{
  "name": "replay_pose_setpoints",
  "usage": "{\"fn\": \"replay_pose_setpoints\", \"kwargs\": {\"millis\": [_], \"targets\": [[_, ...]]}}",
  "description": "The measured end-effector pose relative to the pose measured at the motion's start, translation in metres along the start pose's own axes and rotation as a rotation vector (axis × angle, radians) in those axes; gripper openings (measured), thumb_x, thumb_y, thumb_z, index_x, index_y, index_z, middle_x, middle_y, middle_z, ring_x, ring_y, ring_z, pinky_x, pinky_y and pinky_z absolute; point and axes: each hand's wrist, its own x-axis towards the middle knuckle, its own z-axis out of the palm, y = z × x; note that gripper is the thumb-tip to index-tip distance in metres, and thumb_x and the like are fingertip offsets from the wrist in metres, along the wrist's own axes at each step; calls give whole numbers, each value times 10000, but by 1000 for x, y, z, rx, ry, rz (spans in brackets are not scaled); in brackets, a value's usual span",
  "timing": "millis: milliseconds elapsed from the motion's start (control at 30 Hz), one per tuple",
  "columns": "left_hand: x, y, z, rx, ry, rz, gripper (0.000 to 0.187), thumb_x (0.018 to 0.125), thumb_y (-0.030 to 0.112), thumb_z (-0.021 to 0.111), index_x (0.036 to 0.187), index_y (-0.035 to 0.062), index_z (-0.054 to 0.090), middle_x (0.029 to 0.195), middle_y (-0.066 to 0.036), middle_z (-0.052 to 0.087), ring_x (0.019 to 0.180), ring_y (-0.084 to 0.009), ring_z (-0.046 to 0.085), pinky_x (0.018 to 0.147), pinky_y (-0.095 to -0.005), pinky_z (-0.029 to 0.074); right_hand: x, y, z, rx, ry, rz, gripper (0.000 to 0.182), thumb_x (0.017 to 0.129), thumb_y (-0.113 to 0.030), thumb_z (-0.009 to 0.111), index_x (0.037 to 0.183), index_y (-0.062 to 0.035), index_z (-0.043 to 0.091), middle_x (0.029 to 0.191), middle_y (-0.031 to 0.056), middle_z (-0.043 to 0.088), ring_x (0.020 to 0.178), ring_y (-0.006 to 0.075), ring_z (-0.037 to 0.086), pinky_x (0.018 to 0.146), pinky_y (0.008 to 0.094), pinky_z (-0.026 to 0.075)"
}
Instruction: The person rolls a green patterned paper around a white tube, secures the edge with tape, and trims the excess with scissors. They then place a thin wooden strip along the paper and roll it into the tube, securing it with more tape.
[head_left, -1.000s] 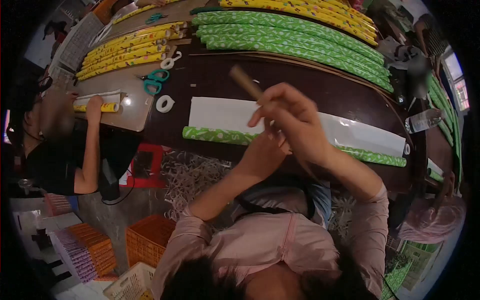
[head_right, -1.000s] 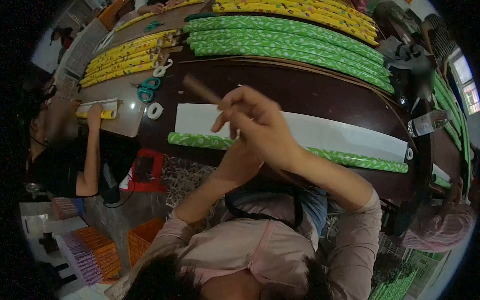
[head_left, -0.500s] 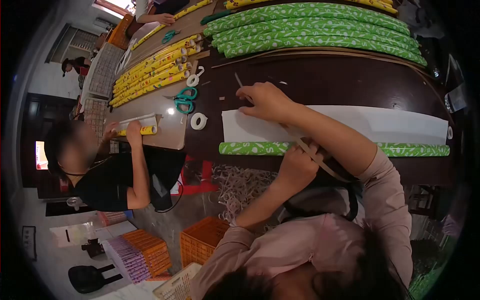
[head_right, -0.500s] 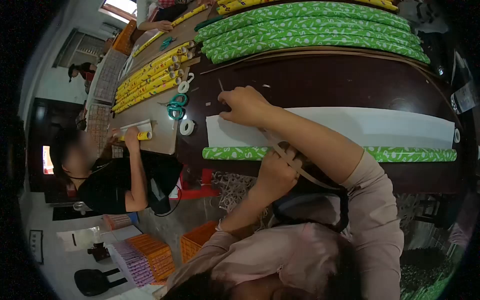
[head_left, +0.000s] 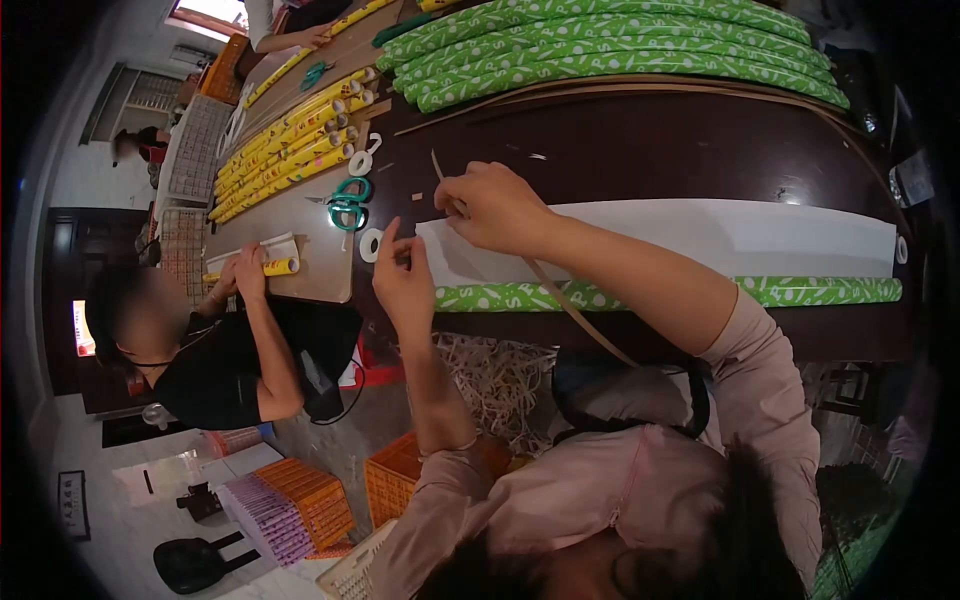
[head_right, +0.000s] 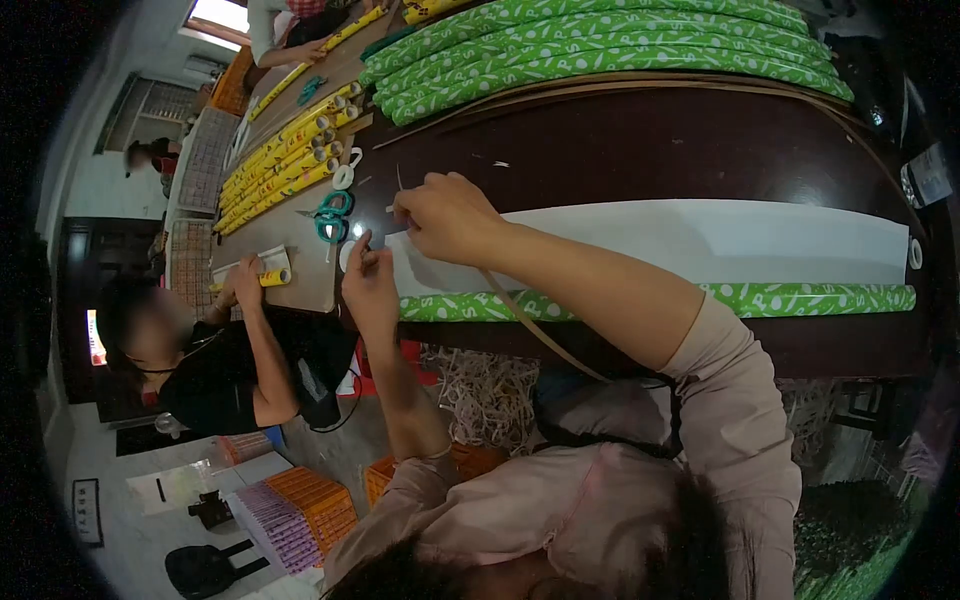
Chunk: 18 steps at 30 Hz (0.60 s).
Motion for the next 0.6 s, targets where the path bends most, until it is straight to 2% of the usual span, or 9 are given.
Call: {"fn": "replay_pose_setpoints", "kwargs": {"millis": [33,67,133,200,267,367,600], "targets": [[4,0,0,-129,-57,-135,385,886,51,628,1262,-7,565,831,-88,670,738,-150,608,814,-290,471,0,-1,1,68,-2,-15,183,762,-60,617,934,-61,679,836,96,678,887,283,610,748,412,493],[7,-6,0,-132,-60,-135,385,886,51,628,1262,-7,565,831,-88,670,738,-150,608,814,-290,471,-1,-3,2,137,-4,-28,170,767,-73,626,929,-68,679,823,78,671,883,268,597,743,402,485],[9,-15,2,-441,-52,-90,465,855,-28,636,1306,15,534,780,-48,648,704,-70,563,745,-243,468,-1,-4,7,137,19,-69,159,771,-85,633,922,-73,679,818,73,663,873,270,596,740,403,483],[5,-11,-3,-432,-65,-155,512,846,-41,645,1334,28,510,781,-38,637,718,-65,555,703,-233,468,-3,-3,12,143,38,-113,148,775,-96,640,916,-79,679,813,68,656,862,271,596,737,404,482],[2,-8,-3,-303,4,-8,507,849,-63,623,1335,19,503,779,-38,625,724,-63,552,692,-229,469,-3,-3,17,163,-2,-177,145,787,-101,634,923,-85,679,814,85,641,856,278,592,747,414,479],[1,5,2,-414,8,-48,501,850,-84,601,1330,23,508,811,-49,618,739,-66,553,702,-224,469,-4,-5,17,72,-16,-169,147,794,-106,633,933,-89,678,826,101,637,856,285,592,753,417,479],[1,6,18,-374,45,-137,527,833,-114,573,1333,37,504,846,-62,600,754,-76,559,704,-214,463,-3,-5,14,65,-5,-141,154,793,-110,643,941,-89,678,843,105,640,875,293,597,763,419,481]]}}
